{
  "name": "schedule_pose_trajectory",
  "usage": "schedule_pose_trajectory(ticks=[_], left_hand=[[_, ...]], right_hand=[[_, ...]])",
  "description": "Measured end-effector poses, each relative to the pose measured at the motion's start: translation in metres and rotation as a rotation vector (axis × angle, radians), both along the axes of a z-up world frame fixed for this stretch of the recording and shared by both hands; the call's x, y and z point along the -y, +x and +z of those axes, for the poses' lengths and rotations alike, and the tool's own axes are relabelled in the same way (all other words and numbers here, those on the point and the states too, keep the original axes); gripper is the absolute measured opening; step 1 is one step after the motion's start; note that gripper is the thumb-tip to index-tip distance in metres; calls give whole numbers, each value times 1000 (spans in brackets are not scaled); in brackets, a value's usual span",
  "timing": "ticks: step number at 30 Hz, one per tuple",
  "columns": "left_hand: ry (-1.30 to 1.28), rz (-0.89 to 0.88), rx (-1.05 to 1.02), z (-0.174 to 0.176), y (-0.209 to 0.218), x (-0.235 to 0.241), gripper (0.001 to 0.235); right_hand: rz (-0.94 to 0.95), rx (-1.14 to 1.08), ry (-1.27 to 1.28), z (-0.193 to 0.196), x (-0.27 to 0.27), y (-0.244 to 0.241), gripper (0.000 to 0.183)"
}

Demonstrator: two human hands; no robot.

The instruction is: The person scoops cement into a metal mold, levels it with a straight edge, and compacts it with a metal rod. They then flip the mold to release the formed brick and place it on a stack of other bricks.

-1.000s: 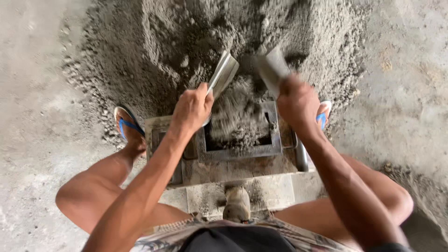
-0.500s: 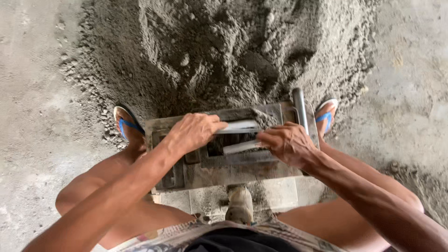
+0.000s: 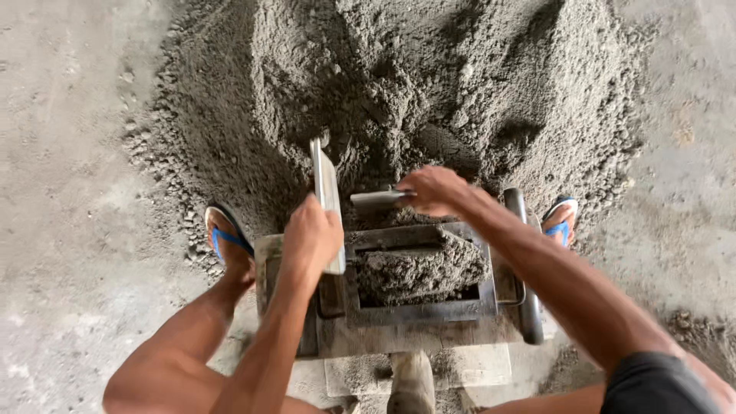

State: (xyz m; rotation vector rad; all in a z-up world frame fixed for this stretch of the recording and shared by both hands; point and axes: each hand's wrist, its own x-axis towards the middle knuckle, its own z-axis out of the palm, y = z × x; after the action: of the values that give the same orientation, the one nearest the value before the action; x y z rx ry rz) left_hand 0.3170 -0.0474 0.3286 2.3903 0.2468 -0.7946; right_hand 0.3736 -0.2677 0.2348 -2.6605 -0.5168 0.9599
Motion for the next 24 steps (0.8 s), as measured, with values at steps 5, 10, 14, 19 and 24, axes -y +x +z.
schedule_pose_trajectory(ticks=[5, 10, 14, 19, 24], left_hand=[[-78, 0, -75, 14, -43, 6, 59], [39, -135, 48, -26, -61, 15, 46], [86, -240, 19, -28, -78, 20, 47], [74, -268, 71, -41, -97, 27, 48], [117, -267, 176, -64, -126, 51, 57]], right_hand=[[-79, 37, -8, 80, -2, -15, 32], [21, 227, 2, 88, -6, -93, 29], [-9, 444, 106, 69, -2, -137, 31], [-188, 547, -73, 86, 31, -160, 40], [-327, 456, -486, 79, -14, -196, 46]])
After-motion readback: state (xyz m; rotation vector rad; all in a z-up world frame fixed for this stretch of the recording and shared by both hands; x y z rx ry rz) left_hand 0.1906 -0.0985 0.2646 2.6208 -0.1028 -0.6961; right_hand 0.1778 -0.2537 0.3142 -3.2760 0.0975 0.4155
